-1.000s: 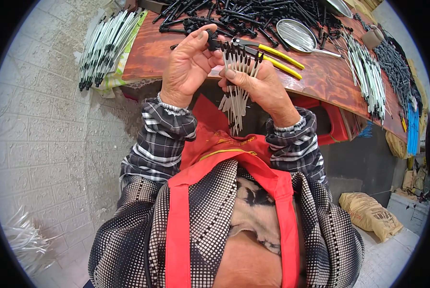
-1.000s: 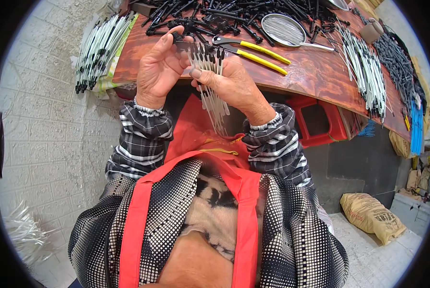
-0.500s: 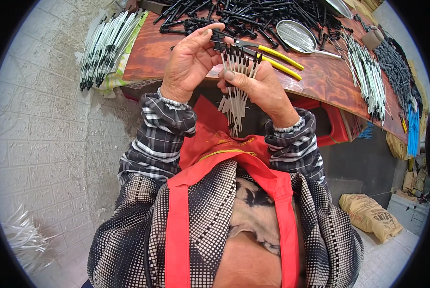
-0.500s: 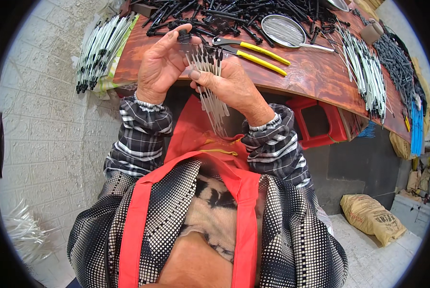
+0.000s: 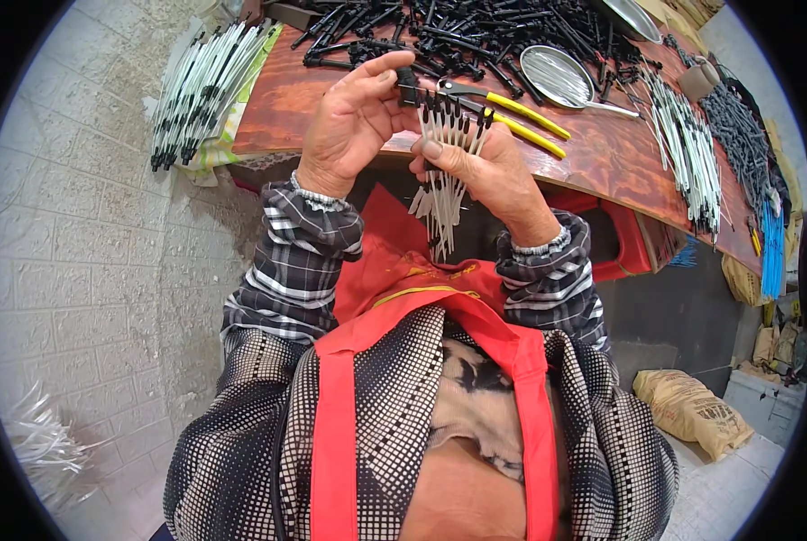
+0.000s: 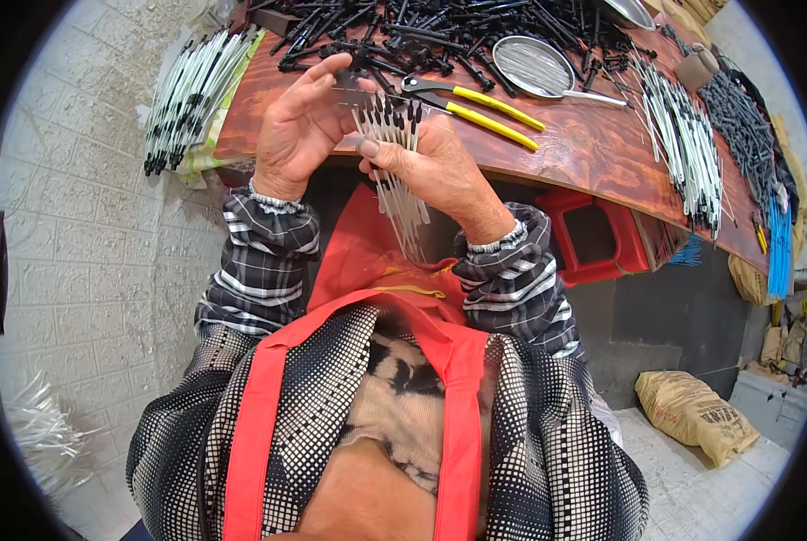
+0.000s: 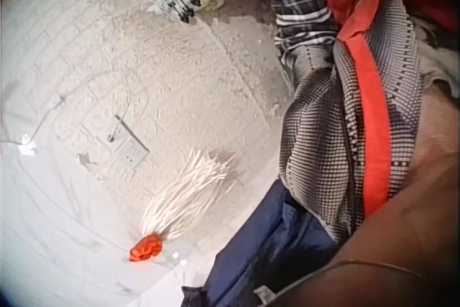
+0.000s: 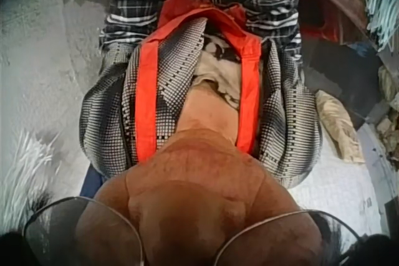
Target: Assembling small mechanical or electrical components using hands and a crimping tool.
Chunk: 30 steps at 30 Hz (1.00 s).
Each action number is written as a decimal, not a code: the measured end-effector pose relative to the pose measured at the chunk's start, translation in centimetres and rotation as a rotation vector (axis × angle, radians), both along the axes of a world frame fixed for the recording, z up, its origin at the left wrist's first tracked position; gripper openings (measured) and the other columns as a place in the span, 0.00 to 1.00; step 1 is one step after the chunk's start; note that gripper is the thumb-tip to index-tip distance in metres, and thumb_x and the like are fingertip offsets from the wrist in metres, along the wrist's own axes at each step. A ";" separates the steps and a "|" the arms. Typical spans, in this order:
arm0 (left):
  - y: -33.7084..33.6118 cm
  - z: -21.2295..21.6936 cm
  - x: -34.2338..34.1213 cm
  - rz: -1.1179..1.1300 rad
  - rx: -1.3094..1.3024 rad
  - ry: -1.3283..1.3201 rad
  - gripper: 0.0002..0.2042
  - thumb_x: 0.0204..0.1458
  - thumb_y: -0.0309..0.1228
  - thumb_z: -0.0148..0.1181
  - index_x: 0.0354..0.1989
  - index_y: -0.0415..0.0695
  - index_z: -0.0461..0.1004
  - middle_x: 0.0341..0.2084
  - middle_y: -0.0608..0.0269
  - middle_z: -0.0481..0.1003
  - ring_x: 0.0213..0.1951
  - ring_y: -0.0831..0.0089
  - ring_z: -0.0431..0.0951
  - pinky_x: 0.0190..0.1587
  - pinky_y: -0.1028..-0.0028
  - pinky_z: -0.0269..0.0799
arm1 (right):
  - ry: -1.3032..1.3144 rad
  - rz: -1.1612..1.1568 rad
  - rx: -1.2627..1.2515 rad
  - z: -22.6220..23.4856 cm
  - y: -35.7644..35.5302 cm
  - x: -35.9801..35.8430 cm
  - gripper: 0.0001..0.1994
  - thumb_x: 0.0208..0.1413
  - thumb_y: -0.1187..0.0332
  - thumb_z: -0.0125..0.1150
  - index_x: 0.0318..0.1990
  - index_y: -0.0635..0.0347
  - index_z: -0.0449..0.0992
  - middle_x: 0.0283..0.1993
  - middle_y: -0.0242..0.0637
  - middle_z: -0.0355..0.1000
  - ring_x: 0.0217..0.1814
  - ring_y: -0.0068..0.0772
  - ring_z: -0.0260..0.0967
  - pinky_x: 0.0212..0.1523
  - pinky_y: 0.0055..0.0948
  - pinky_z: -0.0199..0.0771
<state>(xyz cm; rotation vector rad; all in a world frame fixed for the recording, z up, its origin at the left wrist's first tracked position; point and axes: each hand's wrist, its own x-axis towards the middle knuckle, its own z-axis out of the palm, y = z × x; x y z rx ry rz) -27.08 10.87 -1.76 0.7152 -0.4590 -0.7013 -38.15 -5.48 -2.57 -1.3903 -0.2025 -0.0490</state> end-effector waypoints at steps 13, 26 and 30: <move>0.7 0.8 -2.0 0.074 0.207 -0.193 0.09 0.56 0.26 0.59 0.44 0.39 0.76 0.33 0.66 0.77 0.30 0.79 0.77 0.31 0.79 0.74 | -0.061 0.005 0.045 0.1 0.0 -0.3 0.12 0.57 0.63 0.63 0.41 0.63 0.80 0.31 0.28 0.77 0.32 0.16 0.71 0.32 0.19 0.71; 0.3 3.0 -1.5 0.181 0.479 -0.571 0.06 0.53 0.25 0.63 0.38 0.40 0.80 0.26 0.69 0.77 0.25 0.85 0.72 0.28 0.84 0.66 | -0.003 0.091 -0.058 -1.1 -1.7 -0.1 0.13 0.57 0.62 0.64 0.43 0.61 0.76 0.33 0.32 0.77 0.36 0.21 0.74 0.38 0.21 0.74; 0.0 3.2 -1.9 0.212 0.485 -0.558 0.07 0.52 0.25 0.63 0.38 0.39 0.80 0.27 0.68 0.78 0.25 0.86 0.72 0.28 0.84 0.67 | -0.023 0.078 -0.052 -1.0 -1.6 -0.2 0.13 0.58 0.61 0.63 0.43 0.61 0.76 0.34 0.32 0.77 0.36 0.21 0.74 0.38 0.22 0.75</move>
